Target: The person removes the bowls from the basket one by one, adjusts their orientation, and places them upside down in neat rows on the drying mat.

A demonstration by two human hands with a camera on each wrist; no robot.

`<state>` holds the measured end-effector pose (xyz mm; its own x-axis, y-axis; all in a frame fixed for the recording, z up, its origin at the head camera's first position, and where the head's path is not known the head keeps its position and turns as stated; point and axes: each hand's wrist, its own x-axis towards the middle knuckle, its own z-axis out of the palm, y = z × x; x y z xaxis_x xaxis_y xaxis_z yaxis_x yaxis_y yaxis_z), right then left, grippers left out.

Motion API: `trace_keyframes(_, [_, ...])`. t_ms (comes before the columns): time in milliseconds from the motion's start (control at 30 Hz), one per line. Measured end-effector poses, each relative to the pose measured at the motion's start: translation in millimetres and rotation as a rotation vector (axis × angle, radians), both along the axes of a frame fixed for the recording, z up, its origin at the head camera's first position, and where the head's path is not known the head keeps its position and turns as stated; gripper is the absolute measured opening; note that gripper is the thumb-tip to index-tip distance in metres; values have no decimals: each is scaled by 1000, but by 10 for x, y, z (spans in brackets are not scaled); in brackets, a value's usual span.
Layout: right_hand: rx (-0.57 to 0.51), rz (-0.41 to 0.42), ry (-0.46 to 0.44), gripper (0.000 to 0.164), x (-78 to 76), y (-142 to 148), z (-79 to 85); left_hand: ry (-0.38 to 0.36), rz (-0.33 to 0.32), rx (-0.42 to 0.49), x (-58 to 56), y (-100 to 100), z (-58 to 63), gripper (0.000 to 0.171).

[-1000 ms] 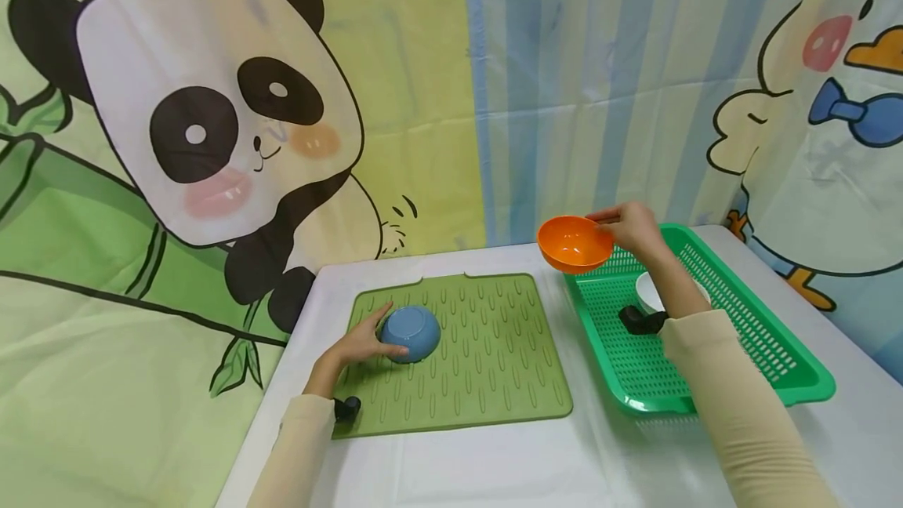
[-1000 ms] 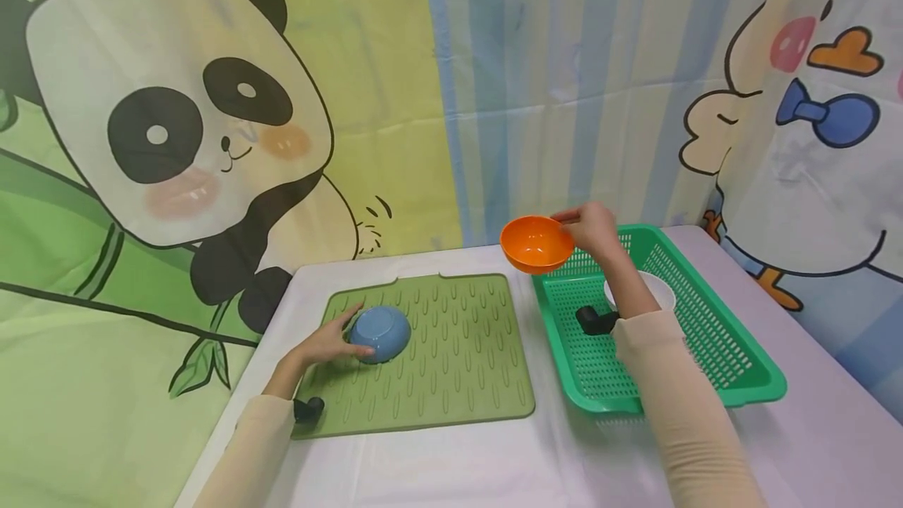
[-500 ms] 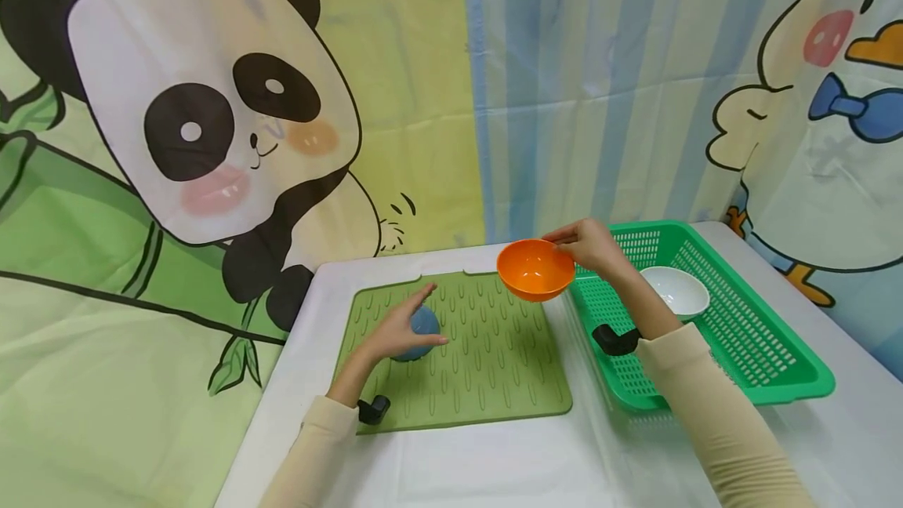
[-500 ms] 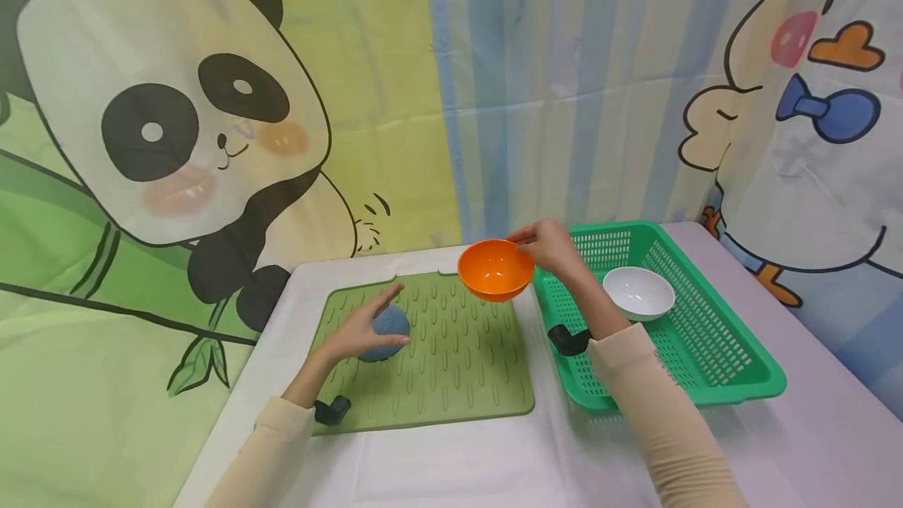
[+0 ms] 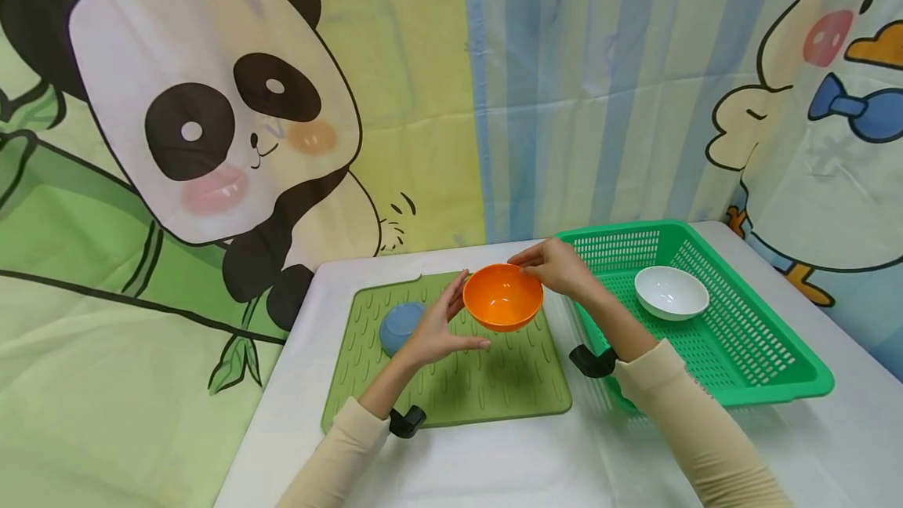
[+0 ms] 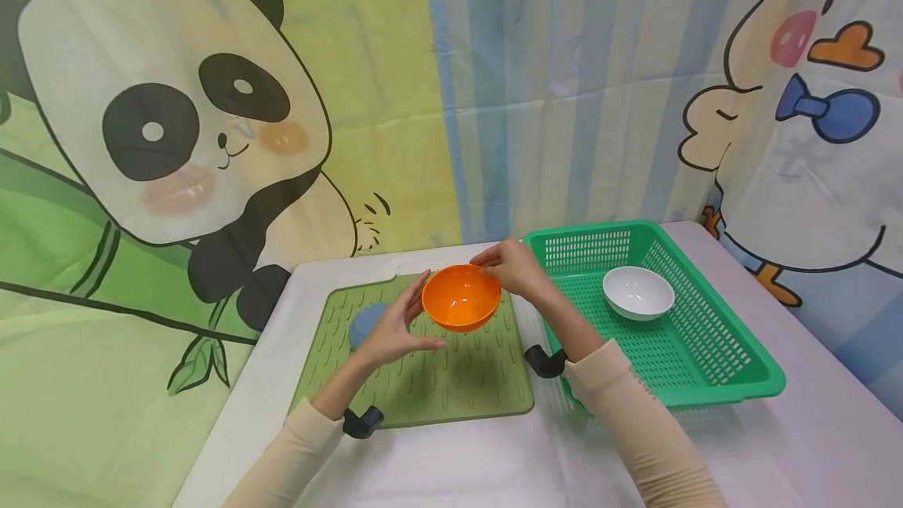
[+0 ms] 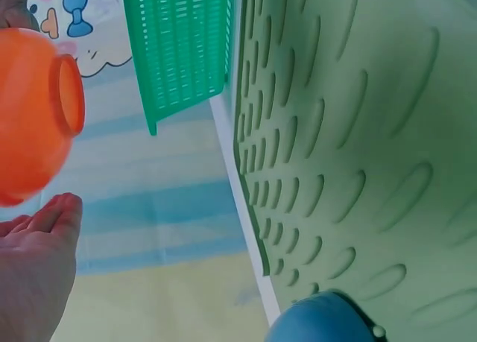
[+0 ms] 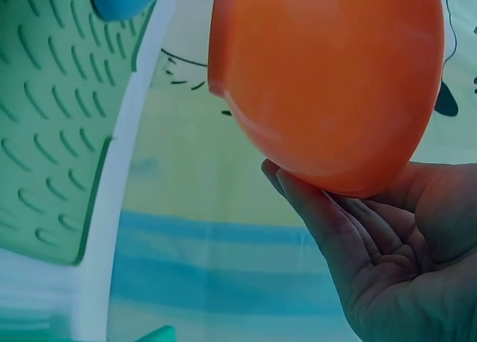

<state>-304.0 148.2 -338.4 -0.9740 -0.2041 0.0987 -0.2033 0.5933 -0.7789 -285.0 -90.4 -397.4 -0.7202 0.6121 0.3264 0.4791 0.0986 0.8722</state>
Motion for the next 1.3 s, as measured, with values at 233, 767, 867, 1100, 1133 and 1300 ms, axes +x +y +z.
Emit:
trace_keyframes(233, [-37,30,-5,22,56,-100,-36,-4,-3,57,24,21,3,99])
trace_keyframes(767, [-78,32,-25,23,68,-100,-57,9,-13,67,0,12,8,93])
trace_keyframes(867, [-85,33,-26,24,62,-88,-70,-4,-7,62,4,13,19,93])
trace_keyframes(1100, [-139,48,80,27,91,-35,-113,-59,-19,109,10,20,36,92])
trace_keyframes(1133, [-155,46,121,28,98,-23,-131,-58,-18,113,13,18,42,92])
trace_keyframes(1300, [-260,38,387,30,181,11,-229,-62,-12,124,23,-3,83,91])
